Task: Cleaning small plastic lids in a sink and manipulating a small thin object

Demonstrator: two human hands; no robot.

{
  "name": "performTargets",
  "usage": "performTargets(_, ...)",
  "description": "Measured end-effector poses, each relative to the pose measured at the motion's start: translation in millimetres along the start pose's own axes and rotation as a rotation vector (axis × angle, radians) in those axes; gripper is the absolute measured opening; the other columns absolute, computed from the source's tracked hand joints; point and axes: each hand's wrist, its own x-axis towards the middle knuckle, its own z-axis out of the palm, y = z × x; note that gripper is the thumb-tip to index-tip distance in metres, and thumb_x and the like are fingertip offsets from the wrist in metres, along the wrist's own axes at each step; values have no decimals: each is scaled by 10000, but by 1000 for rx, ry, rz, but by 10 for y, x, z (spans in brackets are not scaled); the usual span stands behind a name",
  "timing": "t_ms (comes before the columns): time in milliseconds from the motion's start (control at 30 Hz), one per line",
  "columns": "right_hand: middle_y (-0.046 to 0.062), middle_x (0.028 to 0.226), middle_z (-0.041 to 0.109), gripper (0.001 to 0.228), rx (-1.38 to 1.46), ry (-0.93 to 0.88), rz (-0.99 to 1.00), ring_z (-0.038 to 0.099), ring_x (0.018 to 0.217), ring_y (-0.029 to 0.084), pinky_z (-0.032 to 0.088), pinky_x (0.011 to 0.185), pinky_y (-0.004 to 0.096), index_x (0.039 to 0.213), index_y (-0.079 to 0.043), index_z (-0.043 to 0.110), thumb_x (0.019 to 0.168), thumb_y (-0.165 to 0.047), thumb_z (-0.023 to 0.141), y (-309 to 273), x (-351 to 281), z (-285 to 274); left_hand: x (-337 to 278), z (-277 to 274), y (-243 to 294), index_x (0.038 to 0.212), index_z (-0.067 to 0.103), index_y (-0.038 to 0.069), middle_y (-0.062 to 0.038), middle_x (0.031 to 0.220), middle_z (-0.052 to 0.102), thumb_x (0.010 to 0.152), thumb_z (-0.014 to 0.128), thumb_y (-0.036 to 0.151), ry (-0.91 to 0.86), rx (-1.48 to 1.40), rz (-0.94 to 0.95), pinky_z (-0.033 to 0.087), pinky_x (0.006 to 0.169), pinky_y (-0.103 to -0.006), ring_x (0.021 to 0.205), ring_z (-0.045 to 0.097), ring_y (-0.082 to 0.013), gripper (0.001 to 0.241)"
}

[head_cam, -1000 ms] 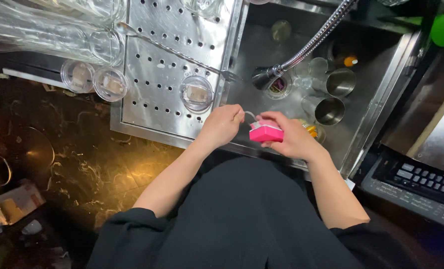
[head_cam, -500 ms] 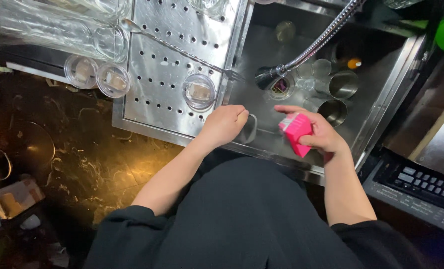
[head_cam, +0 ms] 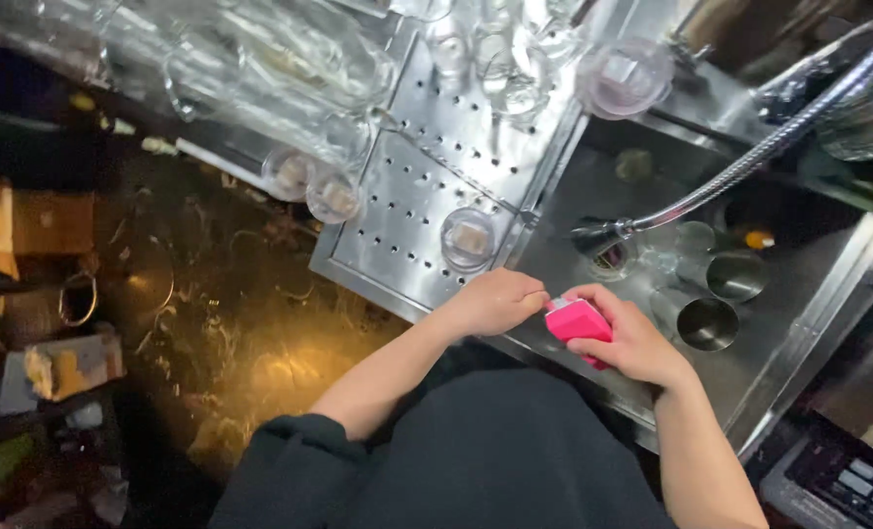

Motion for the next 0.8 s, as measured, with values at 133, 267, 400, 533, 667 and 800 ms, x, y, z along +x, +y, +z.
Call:
performTargets(133, 161, 1247, 753, 589, -344, -8, 57, 665, 1219, 388, 527, 986, 522, 1293, -149, 692, 750, -259, 893, -420, -125, 83, -75, 25, -36, 954, 718, 117, -187, 998, 751, 980, 441, 372, -55, 26, 19, 558, 867, -550, 1040, 672, -469, 377)
performTargets(267, 61, 1170, 793, 487, -457, 65, 264, 692, 1165, 363, 545, 959, 480, 1254, -293, 717, 789, -358, 846, -443, -104, 99, -76, 108, -16, 986, 716, 85, -223, 982, 743, 997, 448, 341, -51, 79, 91, 552, 855, -582, 1004, 671, -494, 370)
performTargets(400, 94, 1084, 803, 552, -537, 192, 394, 718, 1092, 370, 555, 924, 473, 1294, -342, 693, 779, -497, 816, -315, -53, 105, -102, 203, -10, 814, 649, 156, -132, 814, 706, 965, 449, 410, 37, 198, 164, 576, 743, -521, 863, 696, -429, 357)
performTargets(533, 108, 1006, 799, 562, -483, 292, 447, 731, 1041, 362, 564, 873, 464, 1284, -373, 697, 765, -542, 829, 247, 16, 122, -79, 306, 0, 765, 618, 181, -63, 744, 678, 1005, 396, 357, 33, 166, 188, 584, 720, -439, 774, 703, -343, 371)
performTargets(667, 160, 1053, 782, 600, -471, 287, 464, 725, 1048, 383, 551, 897, 504, 1315, -331, 687, 779, -583, 787, 275, 4, 216, 72, 620, -285, 892, 710, 123, -210, 872, 734, 955, 464, 376, -10, 134, 161, 556, 754, -615, 914, 699, -474, 359)
performTargets(800, 166, 1211, 735, 682, -229, 261, 257, 655, 1195, 362, 498, 1010, 500, 1352, -177, 662, 750, -431, 860, 609, -152, 189, 178, 693, -556, 805, 692, 133, -170, 805, 706, 963, 517, 323, 95, -127, -42, 538, 785, -511, 905, 689, -428, 303)
